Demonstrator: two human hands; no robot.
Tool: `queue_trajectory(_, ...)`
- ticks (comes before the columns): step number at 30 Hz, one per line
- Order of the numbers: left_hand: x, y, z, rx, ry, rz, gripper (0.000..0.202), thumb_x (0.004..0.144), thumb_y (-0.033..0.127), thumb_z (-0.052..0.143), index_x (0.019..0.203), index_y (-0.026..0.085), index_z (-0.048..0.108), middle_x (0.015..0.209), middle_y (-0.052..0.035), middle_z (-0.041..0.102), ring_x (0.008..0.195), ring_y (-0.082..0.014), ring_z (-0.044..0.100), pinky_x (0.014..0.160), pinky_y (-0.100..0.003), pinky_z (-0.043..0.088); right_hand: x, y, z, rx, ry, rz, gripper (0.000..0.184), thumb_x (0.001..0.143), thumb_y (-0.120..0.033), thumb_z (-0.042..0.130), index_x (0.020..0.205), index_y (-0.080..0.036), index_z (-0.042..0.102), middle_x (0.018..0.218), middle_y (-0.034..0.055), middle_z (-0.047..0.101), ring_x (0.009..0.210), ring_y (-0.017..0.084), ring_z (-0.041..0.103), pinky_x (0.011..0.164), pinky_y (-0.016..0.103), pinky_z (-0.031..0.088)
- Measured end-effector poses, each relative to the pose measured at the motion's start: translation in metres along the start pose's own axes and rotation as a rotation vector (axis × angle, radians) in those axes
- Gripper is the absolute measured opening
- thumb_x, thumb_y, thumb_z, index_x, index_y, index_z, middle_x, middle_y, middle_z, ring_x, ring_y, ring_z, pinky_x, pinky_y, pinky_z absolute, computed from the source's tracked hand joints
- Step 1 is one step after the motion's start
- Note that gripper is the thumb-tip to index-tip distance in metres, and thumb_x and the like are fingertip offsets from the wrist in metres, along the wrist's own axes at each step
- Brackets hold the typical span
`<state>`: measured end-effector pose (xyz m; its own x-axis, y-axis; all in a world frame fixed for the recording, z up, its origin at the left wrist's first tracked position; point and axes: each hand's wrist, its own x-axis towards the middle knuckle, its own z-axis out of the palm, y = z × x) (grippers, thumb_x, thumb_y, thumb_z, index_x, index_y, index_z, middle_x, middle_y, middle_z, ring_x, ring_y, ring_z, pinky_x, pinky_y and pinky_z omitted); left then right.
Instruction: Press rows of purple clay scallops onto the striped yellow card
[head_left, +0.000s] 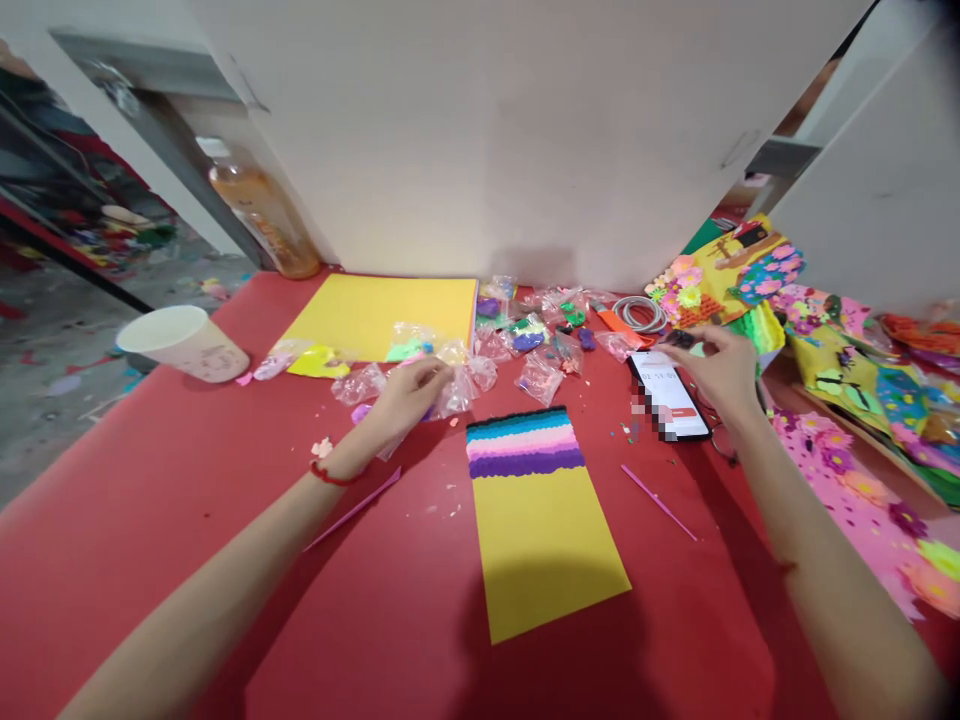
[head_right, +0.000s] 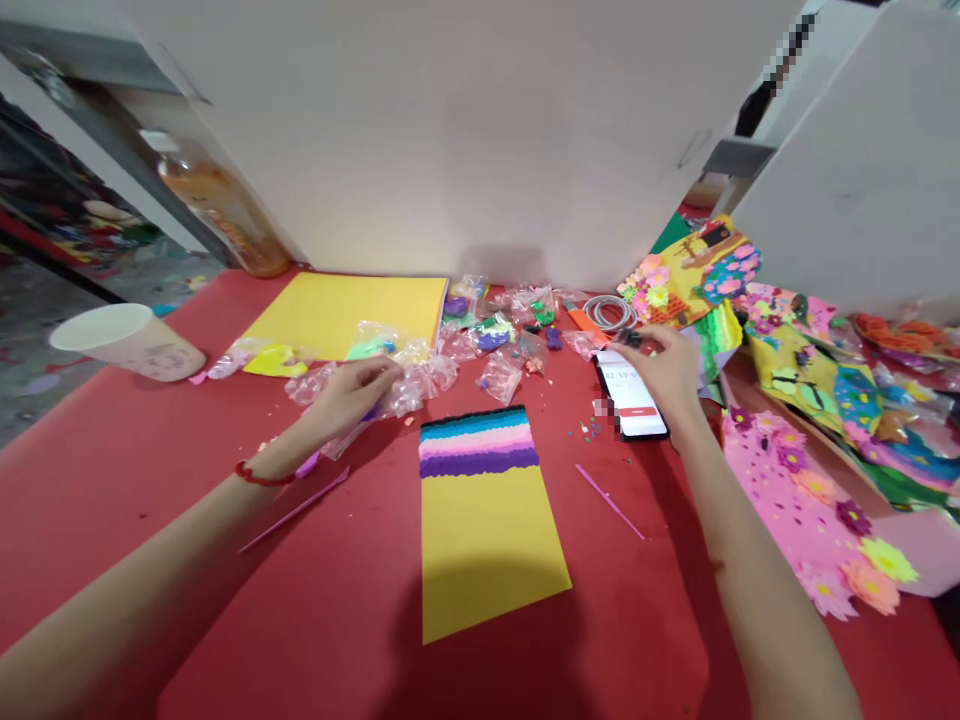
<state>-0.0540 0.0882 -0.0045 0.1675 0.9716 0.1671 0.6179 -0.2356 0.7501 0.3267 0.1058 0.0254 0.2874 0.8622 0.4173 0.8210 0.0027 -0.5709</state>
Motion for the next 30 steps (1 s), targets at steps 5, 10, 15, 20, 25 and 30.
queue_trajectory(5, 0.024, -0.003, 0.006, 0.086, 0.099, -0.031, 0.024, 0.082, 0.03, 0.042, 0.096, 0.014, 0.052, 0.064, 0.0005, 0.049, 0.055, -0.0161, 0.05, 0.057, -0.028, 0.042, -0.049, -0.056, -0.013, 0.306, -0.157, -0.16, 0.03, 0.064, -0.044, 0.071, 0.058, -0.019, 0.054, 0.055, -0.0027, 0.052, 0.054, 0.011, 0.044, 0.05, 0.024, 0.033)
queue_trajectory(10, 0.019, 0.029, 0.008, 0.215, 0.207, 0.124, 0.032, 0.076, 0.023, 0.055, 0.106, 0.011, 0.054, 0.106, -0.0155, 0.055, 0.103, -0.0296, 0.05, 0.091, -0.046, 0.037, -0.079, -0.089, -0.022, 0.41, -0.269, -0.1, 0.045, 0.065, -0.045, 0.069, 0.047, -0.021, 0.037, 0.049, -0.0039, 0.043, 0.051, 0.011, 0.042, 0.049, 0.025, 0.032)
queue_trajectory(15, -0.02, 0.097, 0.019, -0.234, -0.138, 0.386, 0.015, 0.081, 0.028, 0.059, 0.078, 0.014, 0.064, 0.078, -0.0057, 0.066, 0.074, -0.0157, 0.06, 0.071, -0.028, 0.048, -0.101, -0.108, -0.013, 0.258, -0.353, -0.215, 0.038, 0.066, -0.036, 0.068, 0.05, -0.02, 0.037, 0.051, -0.0047, 0.04, 0.051, 0.009, 0.036, 0.048, 0.024, 0.027)
queue_trajectory(20, -0.04, 0.12, 0.034, -0.474, -0.281, 0.267, 0.006, 0.073, 0.018, 0.066, 0.069, 0.013, 0.064, 0.07, -0.0025, 0.066, 0.065, -0.0121, 0.06, 0.062, -0.023, 0.048, -0.119, -0.122, -0.006, 0.205, -0.385, -0.265, 0.033, 0.061, -0.02, 0.064, 0.051, -0.02, 0.033, 0.046, -0.0075, 0.036, 0.047, 0.007, 0.033, 0.046, 0.022, 0.024)
queue_trajectory(25, -0.042, 0.111, 0.025, -0.667, -0.421, 0.067, 0.011, 0.071, 0.019, 0.066, 0.064, 0.012, 0.062, 0.061, -0.0005, 0.061, 0.055, -0.0091, 0.054, 0.052, -0.02, 0.044, -0.129, -0.128, -0.015, 0.438, -0.534, -0.113, 0.031, 0.065, -0.032, 0.067, 0.057, -0.021, 0.04, 0.05, -0.0072, 0.041, 0.048, 0.008, 0.038, 0.047, 0.023, 0.03)
queue_trajectory(30, -0.047, 0.1, 0.013, -0.824, -0.473, 0.011, 0.014, 0.07, 0.021, 0.068, 0.061, 0.013, 0.06, 0.063, -0.0005, 0.061, 0.059, -0.0088, 0.055, 0.057, -0.021, 0.045, -0.134, -0.127, -0.024, 0.753, -0.738, 0.081, 0.021, 0.068, -0.038, 0.067, 0.07, -0.02, 0.055, 0.063, -0.0031, 0.055, 0.057, 0.01, 0.051, 0.052, 0.024, 0.041)
